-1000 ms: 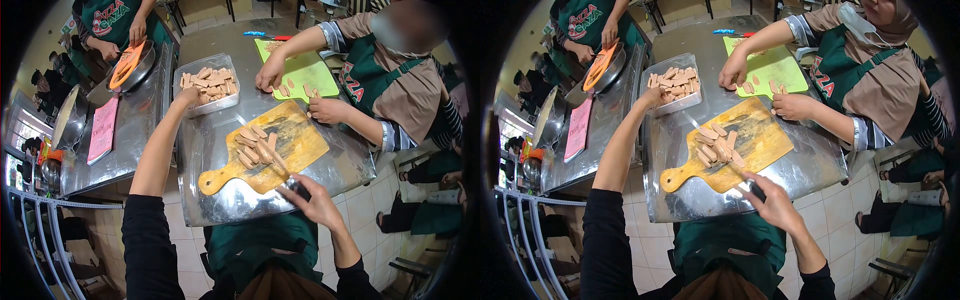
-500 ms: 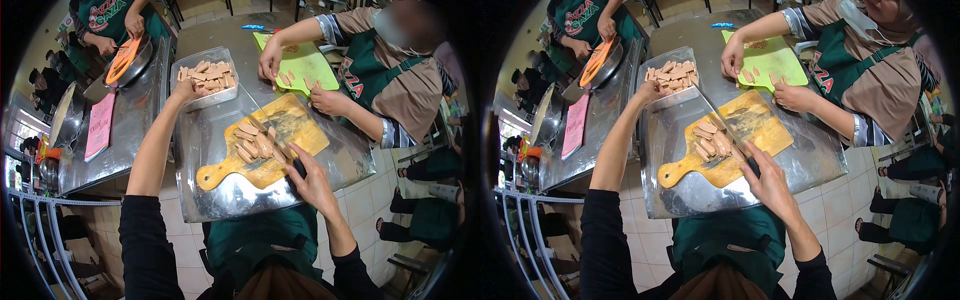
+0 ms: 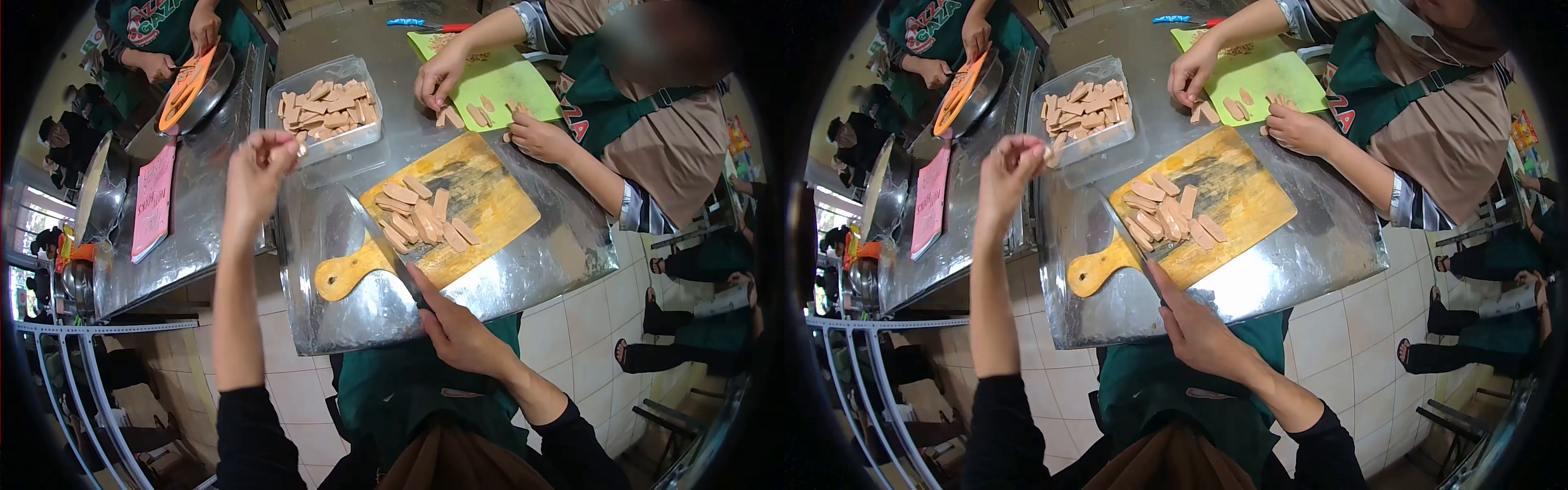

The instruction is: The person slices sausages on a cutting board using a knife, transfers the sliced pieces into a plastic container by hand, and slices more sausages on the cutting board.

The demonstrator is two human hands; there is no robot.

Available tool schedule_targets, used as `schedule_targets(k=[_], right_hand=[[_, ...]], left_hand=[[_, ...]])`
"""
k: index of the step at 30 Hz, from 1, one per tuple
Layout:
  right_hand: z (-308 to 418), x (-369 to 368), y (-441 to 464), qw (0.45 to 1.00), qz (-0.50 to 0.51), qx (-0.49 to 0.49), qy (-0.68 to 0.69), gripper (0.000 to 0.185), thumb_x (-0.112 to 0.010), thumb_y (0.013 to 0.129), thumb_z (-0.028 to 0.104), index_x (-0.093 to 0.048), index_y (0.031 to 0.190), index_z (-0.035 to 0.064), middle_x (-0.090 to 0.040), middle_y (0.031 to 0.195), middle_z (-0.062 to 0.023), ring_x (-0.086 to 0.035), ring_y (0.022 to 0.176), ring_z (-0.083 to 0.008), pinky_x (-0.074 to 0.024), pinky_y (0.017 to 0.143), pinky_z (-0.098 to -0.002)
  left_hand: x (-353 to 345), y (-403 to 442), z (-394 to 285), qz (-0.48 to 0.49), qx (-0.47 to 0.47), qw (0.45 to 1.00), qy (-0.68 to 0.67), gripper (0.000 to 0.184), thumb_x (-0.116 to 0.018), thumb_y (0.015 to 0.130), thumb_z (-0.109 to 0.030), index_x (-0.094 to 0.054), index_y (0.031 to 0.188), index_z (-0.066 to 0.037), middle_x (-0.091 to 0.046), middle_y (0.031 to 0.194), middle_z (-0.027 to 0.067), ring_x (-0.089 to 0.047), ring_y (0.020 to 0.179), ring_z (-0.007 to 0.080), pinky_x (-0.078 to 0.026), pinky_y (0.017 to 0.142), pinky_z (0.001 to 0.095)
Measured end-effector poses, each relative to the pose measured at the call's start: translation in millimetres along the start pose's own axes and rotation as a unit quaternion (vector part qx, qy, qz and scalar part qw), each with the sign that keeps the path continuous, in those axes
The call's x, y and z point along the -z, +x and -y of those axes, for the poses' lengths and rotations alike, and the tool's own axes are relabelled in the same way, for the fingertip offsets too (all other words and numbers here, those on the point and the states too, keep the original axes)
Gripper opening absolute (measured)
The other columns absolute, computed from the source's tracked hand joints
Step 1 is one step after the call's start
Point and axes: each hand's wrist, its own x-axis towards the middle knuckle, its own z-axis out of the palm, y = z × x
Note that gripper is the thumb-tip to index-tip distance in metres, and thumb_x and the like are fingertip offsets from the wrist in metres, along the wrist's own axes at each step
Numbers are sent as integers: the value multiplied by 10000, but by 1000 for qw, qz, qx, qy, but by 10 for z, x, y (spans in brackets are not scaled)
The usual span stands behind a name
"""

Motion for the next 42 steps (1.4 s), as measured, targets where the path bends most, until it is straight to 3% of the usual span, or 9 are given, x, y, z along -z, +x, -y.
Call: schedule_targets(k=[6, 17, 21, 25, 30, 31, 34, 38, 42], right_hand=[[35, -11, 21, 997, -36, -34, -59, 706, -457, 975, 0, -94, 1576, 71, -576, 1192, -366, -590, 1046, -516, -469, 895, -534], [76, 194, -109, 982, -106, -132, -85, 680, -433, 994, 38, -115, 1590, 112, -640, 881, -272, -656, 797, -421, -508, 789, -479], [114, 339, -168, 976, -87, -197, 38, 665, -422, 1012, 59, -124, 1601, 138, -604, 776, -160, -614, 610, -244, -521, 635, -376], [160, 458, -219, 952, -70, -219, 202, 631, -423, 1042, 107, -152, 1608, 181, -484, 686, 4, -416, 456, -69, -377, 416, -233], [121, 460, -346, 969, -51, -220, 100, 564, -490, 1030, 134, -298, 1559, 106, -547, 724, -44, -510, 555, -110, -451, 535, -284], [81, 438, -377, 975, -52, -205, 63, 548, -508, 1027, 141, -334, 1543, 88, -562, 737, -58, -531, 578, -121, -465, 563, -295], [28, 374, -437, 975, -48, -208, 58, 503, -541, 1018, 160, -407, 1490, 48, -581, 758, -89, -559, 636, -145, -482, 637, -320], [-23, 310, -480, 986, -65, -150, 6, 501, -570, 996, 118, -418, 1467, 39, -670, 927, -217, -686, 751, -334, -518, 701, -360], [40, 321, -488, 988, -73, -140, 4, 515, -573, 982, 73, -409, 1469, 43, -675, 1034, -259, -685, 827, -426, -524, 727, -383]], left_hand=[[-930, -1111, 171, -96, 53, 975, -193, 205, -661, 958, -79, -580, 1115, 25, -682, 1021, 108, -646, 842, 118, -536, 765, 258], [-1083, -1292, 340, -93, 91, 986, -108, 237, -674, 946, -76, -586, 1135, 38, -686, 1067, 145, -675, 972, 167, -536, 867, 284], [-1064, -1292, 357, -49, 98, 986, -127, 265, -687, 935, -65, -583, 1158, 34, -687, 1064, 138, -678, 966, 160, -546, 853, 270], [-1045, -1258, 42, 79, 124, 981, -124, 302, -680, 926, -23, -562, 1199, 30, -673, 1075, 119, -685, 961, 151, -563, 835, 250], [-1035, -1082, -11, 208, 121, 970, -24, 346, -711, 893, -8, -586, 1215, 18, -679, 1054, 87, -685, 987, 156, -558, 832, 262], [-1068, -1088, 62, 166, 10, 986, 25, 358, -732, 878, -29, -607, 1212, -3, -672, 1091, 77, -664, 1011, 170, -556, 831, 289], [-1084, -1118, -58, 35, -18, 994, 99, 365, -743, 869, -55, -619, 1210, -21, -657, 1126, 70, -642, 981, 182, -558, 826, 311], [-1014, -1265, 0, 12, 165, 986, -8, 267, -679, 946, -75, -606, 1177, 36, -634, 1075, 91, -621, 843, 107, -545, 716, 243], [-1061, -1386, -18, -1, 184, 981, -61, 250, -683, 946, -81, -624, 1144, 60, -667, 890, 74, -647, 720, 94, -540, 651, 231]])
